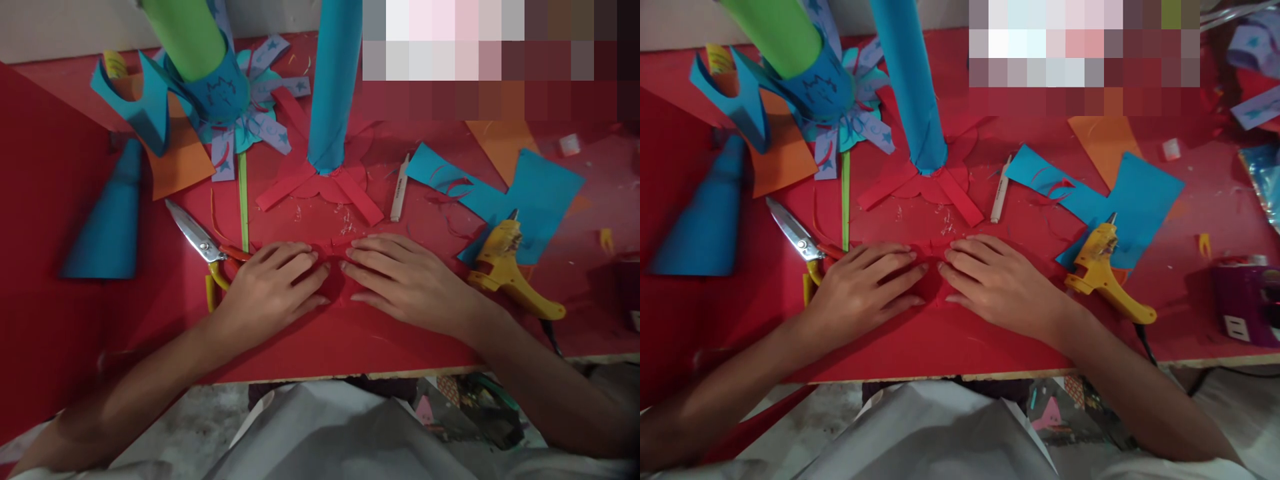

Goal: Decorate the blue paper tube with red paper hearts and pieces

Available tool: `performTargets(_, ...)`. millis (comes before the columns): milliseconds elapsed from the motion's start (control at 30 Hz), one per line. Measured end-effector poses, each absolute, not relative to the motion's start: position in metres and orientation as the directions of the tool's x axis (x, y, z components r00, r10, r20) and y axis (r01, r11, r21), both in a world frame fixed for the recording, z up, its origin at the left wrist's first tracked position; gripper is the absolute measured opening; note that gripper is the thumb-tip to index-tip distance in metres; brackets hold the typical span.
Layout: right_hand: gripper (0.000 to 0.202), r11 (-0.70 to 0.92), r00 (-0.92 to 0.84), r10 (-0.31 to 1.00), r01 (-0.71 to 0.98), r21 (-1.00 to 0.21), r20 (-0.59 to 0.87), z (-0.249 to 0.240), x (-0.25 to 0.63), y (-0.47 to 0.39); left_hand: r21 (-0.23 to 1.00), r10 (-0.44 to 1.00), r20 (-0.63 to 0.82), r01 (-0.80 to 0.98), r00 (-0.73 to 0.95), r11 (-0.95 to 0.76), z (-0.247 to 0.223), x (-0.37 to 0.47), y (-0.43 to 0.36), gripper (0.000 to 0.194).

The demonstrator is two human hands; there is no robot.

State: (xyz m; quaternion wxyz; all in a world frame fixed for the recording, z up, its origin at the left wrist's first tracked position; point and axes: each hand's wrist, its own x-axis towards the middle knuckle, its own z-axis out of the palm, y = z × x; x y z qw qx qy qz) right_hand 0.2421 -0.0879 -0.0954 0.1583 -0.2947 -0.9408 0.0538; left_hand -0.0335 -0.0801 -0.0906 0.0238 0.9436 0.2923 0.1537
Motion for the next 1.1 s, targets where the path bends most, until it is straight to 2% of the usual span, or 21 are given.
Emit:
performTargets(200, 0.030, 0.813, -0.772, 0.582, 0.536, -0.228, 0.257, -0.0970, 0.2426, -0.0886, 0.149, 0.556, 0.279, 0.537, 0.783, -0.831, -0.0906, -0.0331, -0.0800, 0.022)
performTargets(667, 0.032, 0.819, -0.773, 0.574, 0.538, -0.200, 0.271, -0.0960, 0.2420, -0.0879, 0.167, 0.562, 0.281, 0.537, 0.778, -0.827, -0.0897, -0.0324, -0.0803, 0.022)
performTargets(1100, 0.032, 0.817, -0.773, 0.575, 0.525, -0.239, 0.268, -0.0985, 0.2429, -0.0874, 0.151, 0.552, 0.282, 0.532, 0.785, -0.833, -0.0928, -0.0345, -0.0809, 0.024)
